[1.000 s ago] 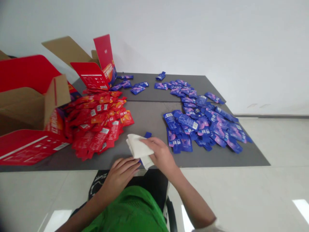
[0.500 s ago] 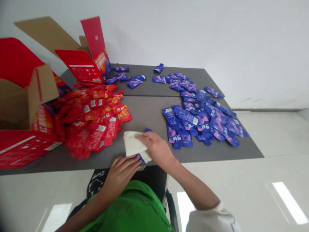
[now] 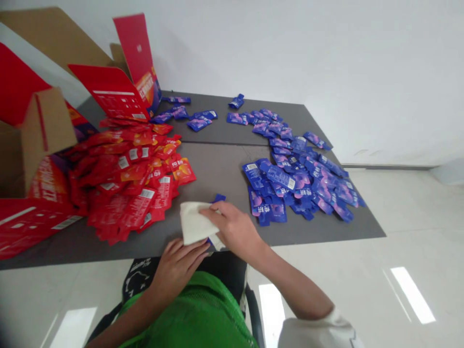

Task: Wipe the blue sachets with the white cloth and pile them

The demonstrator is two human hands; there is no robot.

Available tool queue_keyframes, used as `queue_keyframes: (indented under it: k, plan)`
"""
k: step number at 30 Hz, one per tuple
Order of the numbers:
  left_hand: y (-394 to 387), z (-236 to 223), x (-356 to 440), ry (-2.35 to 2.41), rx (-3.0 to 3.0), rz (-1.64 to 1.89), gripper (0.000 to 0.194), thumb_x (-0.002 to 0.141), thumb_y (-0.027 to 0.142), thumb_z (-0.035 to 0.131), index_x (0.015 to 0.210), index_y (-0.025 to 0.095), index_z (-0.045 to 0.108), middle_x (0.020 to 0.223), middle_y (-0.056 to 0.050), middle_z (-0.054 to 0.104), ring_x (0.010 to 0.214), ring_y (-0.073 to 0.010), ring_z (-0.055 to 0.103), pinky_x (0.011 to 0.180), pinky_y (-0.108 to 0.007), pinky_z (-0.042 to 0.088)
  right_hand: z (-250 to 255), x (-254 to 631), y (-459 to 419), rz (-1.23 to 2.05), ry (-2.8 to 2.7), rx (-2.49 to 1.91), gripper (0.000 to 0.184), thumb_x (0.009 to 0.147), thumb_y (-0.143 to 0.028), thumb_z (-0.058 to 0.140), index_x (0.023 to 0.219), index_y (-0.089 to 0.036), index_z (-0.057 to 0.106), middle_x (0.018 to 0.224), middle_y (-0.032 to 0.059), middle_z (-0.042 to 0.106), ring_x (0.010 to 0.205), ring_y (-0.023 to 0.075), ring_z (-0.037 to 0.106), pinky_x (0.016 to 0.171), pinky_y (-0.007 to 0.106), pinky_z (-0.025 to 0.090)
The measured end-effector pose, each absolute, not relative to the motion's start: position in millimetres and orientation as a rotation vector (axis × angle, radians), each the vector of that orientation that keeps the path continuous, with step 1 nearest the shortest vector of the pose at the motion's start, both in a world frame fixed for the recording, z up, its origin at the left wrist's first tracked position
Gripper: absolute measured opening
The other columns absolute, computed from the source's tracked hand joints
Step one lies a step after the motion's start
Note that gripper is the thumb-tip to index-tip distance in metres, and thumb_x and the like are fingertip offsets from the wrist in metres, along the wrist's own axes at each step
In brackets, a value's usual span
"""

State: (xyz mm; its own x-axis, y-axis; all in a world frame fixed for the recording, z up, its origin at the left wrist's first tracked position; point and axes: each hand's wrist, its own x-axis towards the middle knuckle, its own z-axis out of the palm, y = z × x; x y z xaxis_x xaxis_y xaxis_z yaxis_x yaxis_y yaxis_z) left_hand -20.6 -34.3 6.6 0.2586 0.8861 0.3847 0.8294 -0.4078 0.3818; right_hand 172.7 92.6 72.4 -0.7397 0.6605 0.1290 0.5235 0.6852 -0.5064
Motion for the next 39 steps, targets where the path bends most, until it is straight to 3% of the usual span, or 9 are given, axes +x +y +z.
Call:
queue_keyframes:
  k: [3,7,12,17,22,25,28,31,39]
  plan:
    - [-35.0,6.0,-21.0,1.646,2.418,0.872,0.023,0.104,0.024,0.057,0.106,0.027,0.079,0.099,-0.002,0.08,0.092,-0.0224,0.07,0.088,-0.039,0.047,57.5,169.7,80.7,0.755,-2.699,-0.917,0.051,0.092,-0.006,0.059,0.138,-0.026,0.063,0.129,0.007,0.068,0.113,0.0216,0.067,0.097,0.032,0.058]
    - [-32.2,8.7,-20.8,1.591,2.347,0.907,0.024,0.106,0.025,0.054,0.119,0.023,0.074,0.117,-0.003,0.079,0.113,-0.0218,0.069,0.095,-0.038,0.046,48.7,168.2,125.1,0.609,-2.616,-1.205,0.062,0.087,0.002,0.055,0.142,-0.023,0.061,0.131,0.0095,0.066,0.117,0.0229,0.066,0.099,0.032,0.057]
    - [-32.0,7.3,-20.4,1.579,2.344,0.915,0.025,0.107,0.026,0.052,0.119,0.023,0.074,0.12,-0.003,0.078,0.115,-0.0217,0.068,0.095,-0.038,0.047,66.5,172.5,128.2,0.5,-2.546,-1.176,0.067,0.084,0.005,0.052,0.145,-0.022,0.058,0.132,0.0117,0.064,0.121,0.0251,0.063,0.103,0.036,0.055]
    - [-35.0,4.5,-21.8,1.649,2.362,0.877,0.022,0.104,0.025,0.058,0.105,0.027,0.079,0.094,-0.002,0.08,0.091,-0.0217,0.07,0.088,-0.039,0.05,57.5,170.8,77.3,0.731,-2.678,-0.976,0.057,0.088,-0.002,0.058,0.14,-0.026,0.062,0.13,0.0087,0.067,0.115,0.0231,0.067,0.097,0.034,0.058]
    - [-32.0,7.7,-21.8,1.591,2.319,0.885,0.026,0.107,0.026,0.052,0.119,0.024,0.075,0.117,-0.004,0.079,0.114,-0.0216,0.069,0.095,-0.038,0.049,49.3,168.4,122.4,0.613,-2.595,-1.213,0.065,0.082,0.004,0.056,0.141,-0.023,0.061,0.13,0.0111,0.065,0.117,0.0249,0.066,0.1,0.036,0.057]
    - [-31.5,8.2,-20.8,1.581,2.304,0.918,0.025,0.107,0.026,0.052,0.118,0.023,0.075,0.119,-0.002,0.078,0.116,-0.0219,0.069,0.096,-0.038,0.048,58.9,170.3,131.0,0.514,-2.543,-1.221,0.07,0.08,0.006,0.053,0.143,-0.023,0.059,0.129,0.0119,0.065,0.118,0.0263,0.064,0.102,0.039,0.056]
    - [-33.2,7.1,-20.8,1.616,2.303,0.9,0.023,0.106,0.026,0.055,0.114,0.025,0.076,0.111,-0.002,0.08,0.106,-0.0228,0.071,0.092,-0.039,0.048,63.0,170.9,98.7,0.59,-2.573,-1.069,0.069,0.083,0.002,0.055,0.146,-0.027,0.057,0.133,0.01,0.064,0.119,0.025,0.065,0.101,0.036,0.057]
    - [-34.3,6.7,-21.6,1.65,2.325,0.893,0.023,0.104,0.027,0.057,0.102,0.027,0.079,0.096,-0.002,0.08,0.09,-0.0231,0.07,0.085,-0.04,0.049,56.2,168.2,73.0,0.722,-2.666,-0.996,0.056,0.089,-0.004,0.058,0.14,-0.026,0.062,0.131,0.0087,0.067,0.114,0.0236,0.068,0.097,0.034,0.059]
    - [-31.3,6.9,-22.5,1.575,2.256,0.921,0.022,0.105,0.026,0.057,0.118,0.025,0.075,0.121,-0.002,0.078,0.116,-0.023,0.069,0.096,-0.04,0.049,62.0,165.7,131.1,0.55,-2.536,-1.282,0.066,0.082,0.005,0.052,0.142,-0.021,0.061,0.13,0.0126,0.065,0.119,0.0267,0.065,0.102,0.038,0.056]
